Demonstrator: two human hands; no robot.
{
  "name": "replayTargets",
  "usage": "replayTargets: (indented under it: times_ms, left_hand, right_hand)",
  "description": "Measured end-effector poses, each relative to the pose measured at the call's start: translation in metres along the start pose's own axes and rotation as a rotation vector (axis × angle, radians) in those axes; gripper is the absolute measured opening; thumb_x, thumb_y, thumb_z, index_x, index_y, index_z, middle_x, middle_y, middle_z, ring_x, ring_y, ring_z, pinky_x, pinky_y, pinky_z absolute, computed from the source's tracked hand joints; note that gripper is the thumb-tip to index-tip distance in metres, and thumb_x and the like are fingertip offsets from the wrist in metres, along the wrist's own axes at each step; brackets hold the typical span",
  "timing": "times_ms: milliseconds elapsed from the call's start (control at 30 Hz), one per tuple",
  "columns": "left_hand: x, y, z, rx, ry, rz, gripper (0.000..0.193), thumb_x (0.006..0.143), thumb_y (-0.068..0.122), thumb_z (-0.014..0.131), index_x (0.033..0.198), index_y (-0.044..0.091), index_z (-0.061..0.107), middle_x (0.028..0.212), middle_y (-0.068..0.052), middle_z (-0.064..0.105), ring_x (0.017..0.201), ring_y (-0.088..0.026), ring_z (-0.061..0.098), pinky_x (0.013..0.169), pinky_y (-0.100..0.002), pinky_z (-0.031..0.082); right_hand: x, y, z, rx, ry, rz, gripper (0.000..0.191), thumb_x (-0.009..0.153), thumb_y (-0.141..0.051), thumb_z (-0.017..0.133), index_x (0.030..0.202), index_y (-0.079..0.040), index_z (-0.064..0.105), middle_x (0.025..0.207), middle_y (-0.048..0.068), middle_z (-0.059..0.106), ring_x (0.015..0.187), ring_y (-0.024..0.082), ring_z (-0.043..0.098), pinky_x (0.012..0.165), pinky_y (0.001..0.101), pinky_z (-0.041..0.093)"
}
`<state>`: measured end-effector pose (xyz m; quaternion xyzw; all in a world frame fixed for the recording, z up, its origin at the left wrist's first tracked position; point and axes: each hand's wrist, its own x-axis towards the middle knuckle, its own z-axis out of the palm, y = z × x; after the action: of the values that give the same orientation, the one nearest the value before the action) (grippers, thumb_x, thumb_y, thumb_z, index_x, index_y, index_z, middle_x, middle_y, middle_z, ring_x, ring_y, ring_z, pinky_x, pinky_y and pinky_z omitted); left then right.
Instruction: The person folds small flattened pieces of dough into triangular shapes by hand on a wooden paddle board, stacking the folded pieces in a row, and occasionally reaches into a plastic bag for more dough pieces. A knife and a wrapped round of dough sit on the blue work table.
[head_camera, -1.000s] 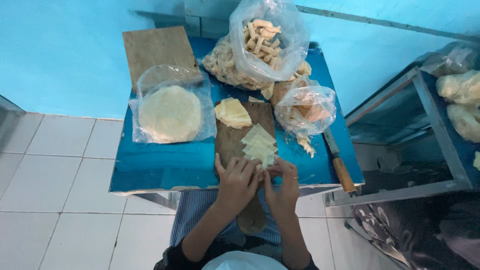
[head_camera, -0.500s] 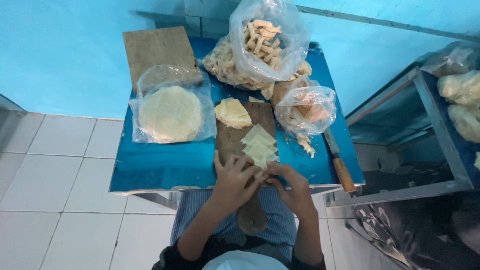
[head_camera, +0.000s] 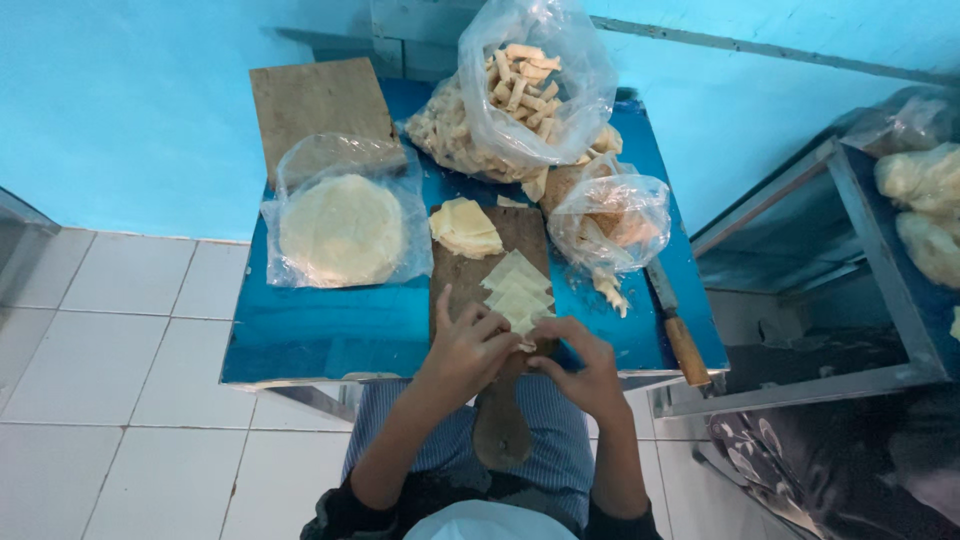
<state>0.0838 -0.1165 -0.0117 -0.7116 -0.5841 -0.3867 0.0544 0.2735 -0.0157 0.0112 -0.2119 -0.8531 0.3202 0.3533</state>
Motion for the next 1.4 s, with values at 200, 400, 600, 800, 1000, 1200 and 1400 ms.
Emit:
replayTargets:
  times_ms: [200,400,600,800,1000,1200,1400]
  left_hand:
    - [-0.001,0.0,0.002,-0.007,0.013,-0.04,0.012,0.086,0.015,0.076,0.097,0.012,0.077,0.1,-0.002,0.066,0.109,-0.024,0.061,0.113,-0.078,0.021]
    - [-0.007,0.001,-0.002,-0.012,0.005,0.025,0.011,0.086,0.016,0.076,0.095,0.012,0.076,0.101,-0.003,0.066,0.108,-0.027,0.061,0.112,-0.075,0.027]
    - [-0.014,0.008,-0.005,-0.117,-0.005,-0.055,0.015,0.085,0.011,0.072,0.1,0.011,0.076,0.102,-0.006,0.064,0.109,-0.026,0.062,0.116,-0.07,0.028]
    - [0.0,0.013,-0.007,-0.127,-0.072,-0.198,0.007,0.09,0.011,0.07,0.097,0.01,0.072,0.093,-0.005,0.064,0.103,-0.027,0.062,0.115,-0.069,0.026]
    - [0.006,0.015,-0.011,-0.078,-0.074,-0.2,0.003,0.087,0.013,0.072,0.087,0.011,0.073,0.093,-0.005,0.06,0.101,-0.027,0.059,0.111,-0.072,0.024]
    - [0.006,0.016,-0.01,-0.009,-0.098,-0.171,0.005,0.087,0.014,0.072,0.088,0.011,0.074,0.093,-0.005,0.061,0.099,-0.026,0.059,0.113,-0.073,0.023]
    - [-0.004,0.01,-0.014,-0.046,-0.065,-0.077,0.013,0.086,0.018,0.074,0.095,0.01,0.073,0.099,-0.006,0.061,0.105,-0.028,0.059,0.114,-0.072,0.024]
  right_hand:
    - [-0.006,0.011,0.015,-0.134,0.115,-0.177,0.033,0.08,0.005,0.079,0.11,-0.005,0.069,0.106,0.012,0.075,0.099,0.026,0.075,0.082,0.035,0.061]
    - [-0.025,0.009,0.026,-0.081,0.166,-0.175,0.034,0.08,0.006,0.079,0.11,-0.004,0.067,0.102,0.013,0.074,0.096,0.026,0.075,0.079,0.0341,0.061]
    - [-0.029,-0.003,0.022,-0.085,0.163,-0.112,0.031,0.085,0.005,0.077,0.112,-0.007,0.066,0.107,0.014,0.075,0.099,0.026,0.077,0.082,0.034,0.062]
    - [0.001,-0.012,0.009,-0.015,-0.002,0.199,0.069,0.079,-0.003,0.081,0.141,-0.009,0.051,0.094,0.009,0.079,0.088,0.02,0.079,0.082,0.0341,0.061]
    - [0.005,-0.021,0.006,-0.018,-0.065,0.168,0.066,0.084,0.002,0.074,0.145,-0.01,0.051,0.094,0.01,0.076,0.087,0.022,0.077,0.078,0.0347,0.061]
    - [-0.006,-0.025,0.012,-0.207,0.015,-0.077,0.059,0.086,0.004,0.073,0.14,-0.009,0.055,0.102,0.013,0.072,0.097,0.028,0.074,0.081,0.0374,0.059]
    - [-0.009,-0.025,0.008,-0.181,-0.009,-0.126,0.057,0.083,0.002,0.076,0.136,-0.004,0.058,0.102,0.011,0.073,0.097,0.029,0.073,0.081,0.0396,0.059]
